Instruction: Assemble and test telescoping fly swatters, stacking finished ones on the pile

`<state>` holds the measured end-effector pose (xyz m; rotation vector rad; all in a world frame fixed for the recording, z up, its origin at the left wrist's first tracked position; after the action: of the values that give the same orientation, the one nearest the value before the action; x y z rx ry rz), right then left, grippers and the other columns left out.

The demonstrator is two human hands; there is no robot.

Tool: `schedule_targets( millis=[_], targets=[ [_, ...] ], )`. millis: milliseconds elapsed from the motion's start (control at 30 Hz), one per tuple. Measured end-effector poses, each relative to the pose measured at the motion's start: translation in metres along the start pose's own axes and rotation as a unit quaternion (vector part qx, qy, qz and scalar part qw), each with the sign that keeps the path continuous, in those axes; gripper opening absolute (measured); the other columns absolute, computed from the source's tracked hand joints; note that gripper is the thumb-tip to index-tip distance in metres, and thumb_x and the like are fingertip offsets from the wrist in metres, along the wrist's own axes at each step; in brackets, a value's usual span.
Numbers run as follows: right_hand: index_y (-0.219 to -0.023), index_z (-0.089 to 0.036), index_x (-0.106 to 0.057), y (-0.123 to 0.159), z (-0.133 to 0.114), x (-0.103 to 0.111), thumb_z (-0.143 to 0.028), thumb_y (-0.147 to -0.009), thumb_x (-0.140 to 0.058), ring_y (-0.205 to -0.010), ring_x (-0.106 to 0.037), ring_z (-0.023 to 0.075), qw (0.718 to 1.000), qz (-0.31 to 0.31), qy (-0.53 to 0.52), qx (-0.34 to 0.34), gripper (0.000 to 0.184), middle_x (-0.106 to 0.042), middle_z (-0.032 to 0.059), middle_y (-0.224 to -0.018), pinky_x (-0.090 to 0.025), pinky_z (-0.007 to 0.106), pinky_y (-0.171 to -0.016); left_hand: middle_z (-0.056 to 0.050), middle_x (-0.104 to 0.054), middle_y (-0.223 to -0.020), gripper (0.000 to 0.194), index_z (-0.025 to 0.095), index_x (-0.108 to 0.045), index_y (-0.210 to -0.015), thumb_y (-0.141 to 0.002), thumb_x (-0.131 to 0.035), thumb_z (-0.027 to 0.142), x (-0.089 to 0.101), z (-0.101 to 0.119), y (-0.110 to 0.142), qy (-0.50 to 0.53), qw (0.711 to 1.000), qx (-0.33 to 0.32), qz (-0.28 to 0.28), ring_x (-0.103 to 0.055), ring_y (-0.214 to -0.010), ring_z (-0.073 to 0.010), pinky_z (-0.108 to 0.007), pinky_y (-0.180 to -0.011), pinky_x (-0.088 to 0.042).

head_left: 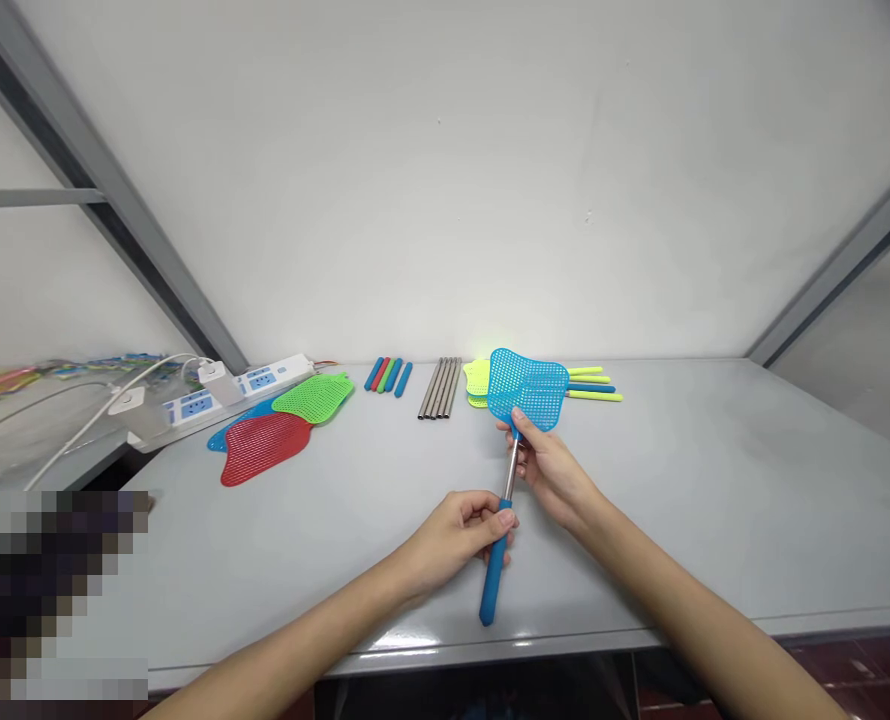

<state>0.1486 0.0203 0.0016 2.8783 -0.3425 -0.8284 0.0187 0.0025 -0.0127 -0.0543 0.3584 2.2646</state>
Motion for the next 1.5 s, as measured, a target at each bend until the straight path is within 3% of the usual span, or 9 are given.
schedule_targets(
  millis=[467, 567, 667, 767, 867, 1033, 1333, 1500],
  targets=[
    [-0.075, -0.012, -0.064, 0.001, 0.001, -0.001, -0.041, -0.065, -0.058, -0.042, -0.033, 0.0038, 0.999, -0.042, 0.024, -0.009, 0.031, -0.045, -0.0031, -0.057, -0.027, 0.017, -0.036, -0.003, -0.053, -0.069, 0.031, 0.010, -0.052, -0.073, -0.073, -0.051, 0.041, -0.001, 0.001, 0.002, -0.013, 1.000, -0.006, 0.007, -0.056, -0.059, -0.0118, -0.025, -0.058, -0.041],
    [-0.076, -0.012, -0.063, 0.002, -0.001, -0.001, -0.038, -0.068, -0.057, -0.048, -0.040, 0.0053, 0.997, -0.068, 0.011, -0.016, 0.028, -0.048, -0.0015, -0.061, -0.034, 0.017, -0.044, -0.002, -0.052, -0.069, 0.029, 0.011, -0.049, -0.072, -0.075, -0.049, 0.040, 0.001, 0.000, 0.000, -0.003, 1.000, -0.023, 0.009, -0.054, -0.058, -0.0103, -0.026, -0.059, -0.042],
    [-0.074, -0.013, -0.060, 0.003, 0.001, -0.003, -0.034, -0.071, -0.056, -0.061, -0.048, 0.0084, 0.988, -0.122, -0.061, -0.077, 0.021, -0.051, 0.0006, -0.067, -0.040, 0.021, -0.061, 0.001, -0.048, -0.065, 0.027, 0.013, -0.045, -0.071, -0.078, -0.043, 0.038, 0.004, -0.003, -0.003, 0.025, 0.999, -0.043, 0.023, -0.051, -0.053, -0.0078, -0.025, -0.057, -0.042],
    [-0.070, -0.015, -0.053, 0.002, 0.004, -0.005, -0.031, -0.075, -0.052, -0.066, -0.049, 0.0101, 0.972, -0.158, -0.144, -0.094, 0.017, -0.049, -0.0001, -0.066, -0.040, 0.026, -0.070, 0.004, -0.041, -0.059, 0.025, 0.014, -0.042, -0.072, -0.080, -0.038, 0.038, 0.007, -0.005, -0.006, 0.060, 0.997, -0.032, 0.042, -0.039, -0.041, -0.0026, -0.017, -0.042, -0.033],
    [-0.066, -0.016, -0.047, 0.004, 0.004, -0.008, -0.030, -0.077, -0.049, -0.057, -0.043, 0.0085, 0.963, -0.175, -0.191, -0.071, 0.018, -0.040, -0.0028, -0.059, -0.040, 0.024, -0.065, 0.006, -0.034, -0.059, 0.025, 0.016, -0.041, -0.074, -0.080, -0.038, 0.040, 0.008, -0.005, -0.005, 0.110, 0.993, 0.010, 0.041, -0.022, -0.036, 0.0006, -0.013, -0.034, -0.016],
    [-0.064, -0.017, -0.042, 0.015, 0.001, -0.016, -0.029, -0.081, -0.043, -0.047, -0.029, 0.0063, 0.957, -0.184, -0.223, -0.038, 0.021, -0.026, -0.0049, -0.057, -0.035, 0.020, -0.052, 0.006, -0.030, -0.058, 0.024, 0.016, -0.041, -0.077, -0.081, -0.037, 0.039, 0.001, 0.000, 0.002, 0.178, 0.984, 0.033, -0.011, -0.016, -0.037, 0.0000, -0.014, -0.033, -0.012],
    [-0.064, -0.017, -0.041, 0.025, -0.005, -0.020, -0.029, -0.083, -0.039, -0.045, -0.019, 0.0067, 0.959, -0.193, -0.208, -0.028, 0.023, -0.017, -0.0052, -0.057, -0.030, 0.019, -0.046, 0.006, -0.025, -0.056, 0.023, 0.014, -0.042, -0.075, -0.084, -0.034, 0.034, -0.005, 0.006, 0.009, 0.299, 0.943, 0.073, -0.125, -0.014, -0.038, -0.0006, -0.013, -0.033, -0.011],
    [-0.067, -0.016, -0.046, 0.020, -0.006, -0.019, -0.031, -0.081, -0.042, -0.045, -0.023, 0.0062, 0.961, -0.196, -0.194, -0.030, 0.021, -0.020, -0.0053, -0.057, -0.032, 0.018, -0.048, 0.006, -0.027, -0.058, 0.022, 0.014, -0.043, -0.077, -0.084, -0.034, 0.032, -0.005, 0.005, 0.006, 0.301, 0.943, 0.056, -0.127, -0.018, -0.038, -0.0004, -0.013, -0.034, -0.015]
  ],
)
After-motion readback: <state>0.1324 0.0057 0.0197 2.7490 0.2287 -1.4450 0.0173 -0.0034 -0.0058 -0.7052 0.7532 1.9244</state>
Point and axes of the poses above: each hand's wrist, its own y-axis away from the middle knuckle, its own x-axis out of the back of the hand, z = x × y, the point moved 2 cm from there along -y, towards the middle knuckle
